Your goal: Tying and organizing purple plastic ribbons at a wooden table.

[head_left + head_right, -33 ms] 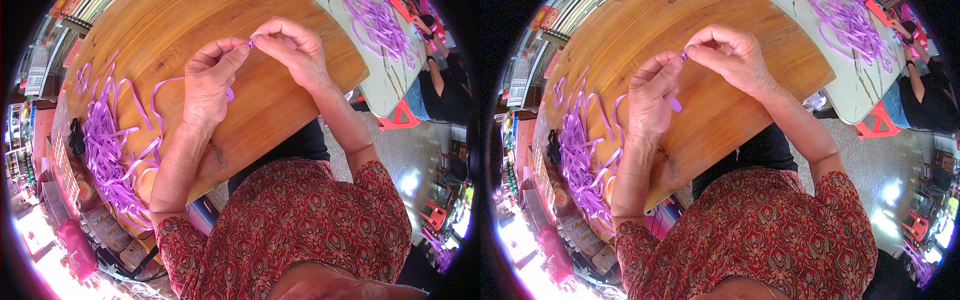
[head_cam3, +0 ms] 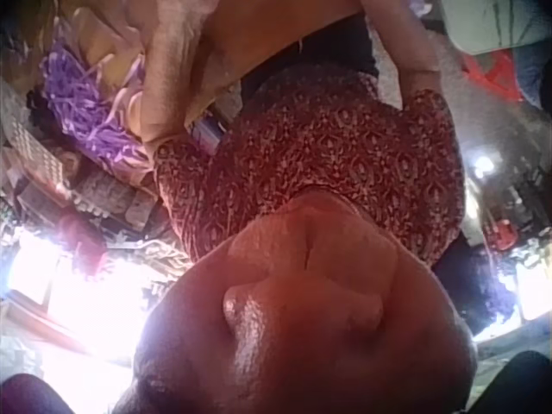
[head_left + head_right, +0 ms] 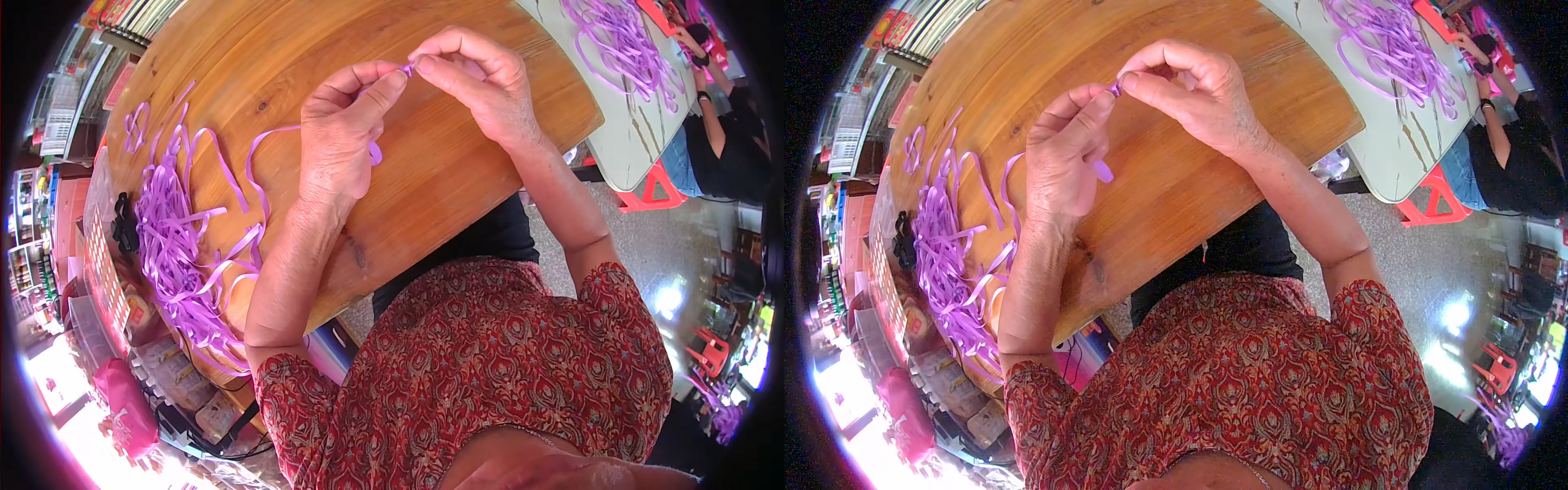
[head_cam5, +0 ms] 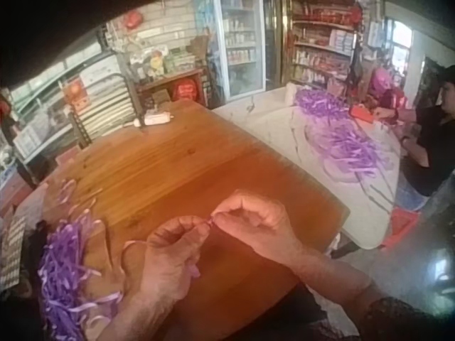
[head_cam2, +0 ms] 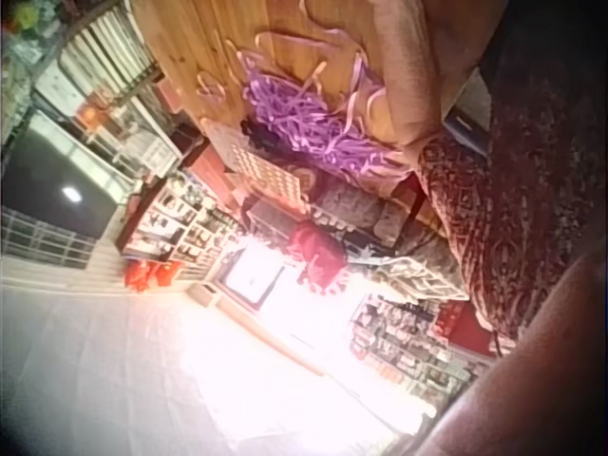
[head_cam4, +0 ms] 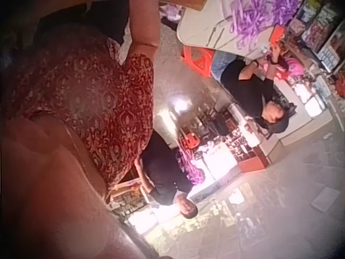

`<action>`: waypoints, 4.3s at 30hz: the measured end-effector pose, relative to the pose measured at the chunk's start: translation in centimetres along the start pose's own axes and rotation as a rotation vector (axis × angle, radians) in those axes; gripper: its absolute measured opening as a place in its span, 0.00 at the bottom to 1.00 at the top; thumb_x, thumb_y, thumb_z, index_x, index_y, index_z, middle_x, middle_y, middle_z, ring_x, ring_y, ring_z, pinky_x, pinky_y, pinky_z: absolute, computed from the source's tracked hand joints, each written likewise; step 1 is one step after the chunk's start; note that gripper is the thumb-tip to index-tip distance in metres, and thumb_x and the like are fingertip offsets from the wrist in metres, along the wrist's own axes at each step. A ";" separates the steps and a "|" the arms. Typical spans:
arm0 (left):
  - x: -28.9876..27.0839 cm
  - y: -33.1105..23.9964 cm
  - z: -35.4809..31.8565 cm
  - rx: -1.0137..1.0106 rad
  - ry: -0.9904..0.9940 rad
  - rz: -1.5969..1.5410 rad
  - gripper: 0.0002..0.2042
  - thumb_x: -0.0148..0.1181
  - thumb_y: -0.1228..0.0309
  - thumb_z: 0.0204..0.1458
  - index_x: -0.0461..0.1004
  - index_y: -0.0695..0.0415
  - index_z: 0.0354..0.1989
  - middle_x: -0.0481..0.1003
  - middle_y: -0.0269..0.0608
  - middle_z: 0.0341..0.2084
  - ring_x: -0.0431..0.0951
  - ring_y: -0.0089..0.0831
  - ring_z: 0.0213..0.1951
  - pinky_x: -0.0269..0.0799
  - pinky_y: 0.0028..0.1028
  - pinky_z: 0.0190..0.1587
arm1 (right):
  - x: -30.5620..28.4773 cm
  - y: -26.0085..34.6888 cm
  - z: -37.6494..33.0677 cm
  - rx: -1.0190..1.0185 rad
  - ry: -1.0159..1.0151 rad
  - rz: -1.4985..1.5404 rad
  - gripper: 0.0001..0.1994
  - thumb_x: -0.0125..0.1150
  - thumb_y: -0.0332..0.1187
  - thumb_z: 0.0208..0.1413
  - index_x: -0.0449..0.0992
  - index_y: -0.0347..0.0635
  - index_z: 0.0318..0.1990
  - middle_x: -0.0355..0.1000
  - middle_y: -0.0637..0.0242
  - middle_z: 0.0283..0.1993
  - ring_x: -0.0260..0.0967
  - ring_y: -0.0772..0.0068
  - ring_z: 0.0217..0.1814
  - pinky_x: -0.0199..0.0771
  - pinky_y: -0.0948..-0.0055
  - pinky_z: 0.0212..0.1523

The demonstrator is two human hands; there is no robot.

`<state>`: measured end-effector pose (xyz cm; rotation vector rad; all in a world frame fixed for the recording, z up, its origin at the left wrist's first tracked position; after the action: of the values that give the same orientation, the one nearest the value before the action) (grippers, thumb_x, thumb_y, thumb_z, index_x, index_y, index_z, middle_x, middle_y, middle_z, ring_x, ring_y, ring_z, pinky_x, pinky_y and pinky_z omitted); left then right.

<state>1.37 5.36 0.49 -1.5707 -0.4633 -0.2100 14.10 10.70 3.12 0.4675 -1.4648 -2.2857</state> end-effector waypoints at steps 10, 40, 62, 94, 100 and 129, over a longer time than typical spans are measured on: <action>-0.1 0.5 0.2 -0.031 0.028 -0.097 0.04 0.61 0.75 0.50 0.76 0.61 0.33 0.69 0.23 0.17 0.53 0.10 0.15 0.44 0.16 0.16 | 1.0 4.5 -0.1 -0.442 0.041 -0.322 0.14 0.62 0.21 0.47 0.76 0.37 0.44 0.73 0.66 0.36 0.71 0.76 0.37 0.70 0.80 0.38; -0.5 1.5 0.2 -0.133 -0.023 -0.012 0.06 0.62 0.73 0.49 0.74 0.60 0.33 0.67 0.25 0.17 0.56 0.12 0.13 0.48 0.17 0.12 | -1.1 3.7 0.4 -0.310 -0.026 -0.229 0.10 0.61 0.26 0.51 0.76 0.38 0.42 0.73 0.67 0.39 0.69 0.76 0.42 0.69 0.78 0.41; -1.2 -0.9 0.0 0.020 -0.067 0.016 0.03 0.56 0.77 0.51 0.75 0.60 0.32 0.68 0.26 0.17 0.57 0.13 0.15 0.49 0.15 0.17 | 0.0 4.5 0.3 -0.543 0.131 -0.587 0.14 0.67 0.26 0.43 0.76 0.41 0.41 0.72 0.67 0.37 0.69 0.69 0.40 0.67 0.70 0.45; -0.5 -16.0 -10.2 1.006 -0.253 0.866 0.15 0.54 0.81 0.51 0.67 0.64 0.48 0.71 0.45 0.42 0.72 0.31 0.43 0.66 0.30 0.49 | 2.2 9.7 -1.2 -0.358 0.371 -0.351 0.12 0.67 0.23 0.40 0.78 0.36 0.36 0.69 0.64 0.26 0.66 0.65 0.28 0.65 0.70 0.28; 5.0 -9.8 -5.8 0.782 0.037 0.900 0.19 0.60 0.79 0.47 0.66 0.63 0.49 0.71 0.43 0.38 0.71 0.37 0.42 0.67 0.29 0.45 | 3.8 11.5 -2.1 -0.506 0.314 -0.670 0.14 0.69 0.25 0.39 0.75 0.38 0.36 0.66 0.63 0.25 0.65 0.63 0.26 0.65 0.68 0.27; -2.3 -4.7 -4.9 0.138 0.020 0.532 0.02 0.61 0.77 0.50 0.75 0.61 0.30 0.66 0.24 0.20 0.60 0.12 0.23 0.56 0.17 0.24 | -6.5 6.3 -2.3 -0.082 0.174 -0.425 0.06 0.59 0.24 0.51 0.76 0.33 0.36 0.64 0.72 0.26 0.56 0.84 0.25 0.51 0.84 0.25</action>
<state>-1.87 0.13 4.13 -1.4988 -0.0326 0.2103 21.75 9.61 8.42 1.0072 -1.2750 -2.5297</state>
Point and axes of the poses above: each hand's wrist, its own z-axis towards the middle knuckle, its own x-axis out of the palm, y = z × x, the point moved 9 cm from there along z, towards the middle knuckle
